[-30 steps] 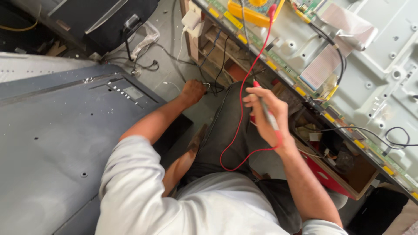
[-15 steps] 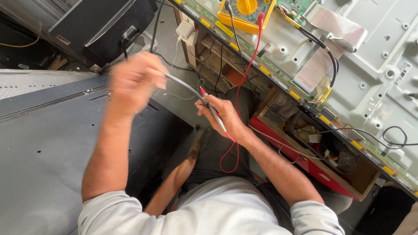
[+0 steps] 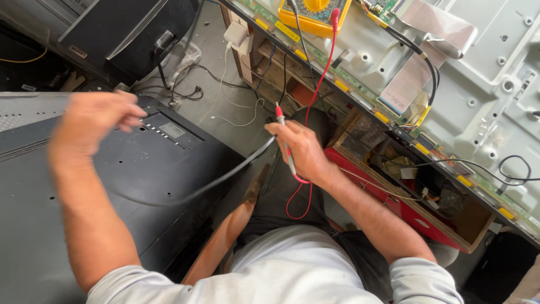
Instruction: The person sits at a workbench with a disassembled television and uses an analog multimeter to test points on the TV's circuit boards and LED backlight strips. They adjust the multimeter dial, touch the probes to board contacts and strip terminals, and reposition the probe leads between measurements.
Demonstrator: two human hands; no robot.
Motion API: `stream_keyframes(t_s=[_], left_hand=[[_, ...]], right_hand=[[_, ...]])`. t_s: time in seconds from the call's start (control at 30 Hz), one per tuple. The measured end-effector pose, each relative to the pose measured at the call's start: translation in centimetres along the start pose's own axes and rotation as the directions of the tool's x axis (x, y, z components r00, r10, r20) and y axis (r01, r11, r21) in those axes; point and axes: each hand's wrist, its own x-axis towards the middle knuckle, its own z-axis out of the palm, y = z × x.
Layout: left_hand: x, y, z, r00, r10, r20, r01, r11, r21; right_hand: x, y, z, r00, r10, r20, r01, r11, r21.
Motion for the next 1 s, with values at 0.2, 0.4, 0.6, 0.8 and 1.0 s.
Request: stream_keyframes(t_s=[0.2, 0.4, 0.6, 0.8, 1.0], left_hand=[[3.5, -2.6, 14.0, 0.748, -0.373, 0.549, 0.51, 0.852, -0.117], [5.7, -2.6, 22.1, 0.665, -0.121, 0.737, 0.709, 0.412, -0.573], [9.6, -0.7, 21.5, 0.891, -0.208, 0.404, 0.44, 0.615, -0.654], [12.5, 1.0, 19.6, 0.987, -0.125, 0.105, 0.163, 0.807, -0.568], [14.2, 2.2, 20.0, 0.895, 0.369, -0.252, -0.432, 0.859, -0.276]], right_hand=[[2.0, -3.9, 0.1, 0.892, -0.452, 0.014, 0.453, 0.891, -0.036], [0.8, -4.9, 2.8, 0.811, -0.556, 0.182, 0.573, 0.817, -0.059], [-1.9, -4.1, 4.8, 0.808, -0.535, 0.247, 0.553, 0.833, -0.008], [-3.0, -3.6, 6.0, 0.794, -0.515, 0.324, 0.539, 0.842, 0.02], [-2.4, -3.2, 6.5, 0.827, -0.452, 0.335, 0.495, 0.867, -0.052]])
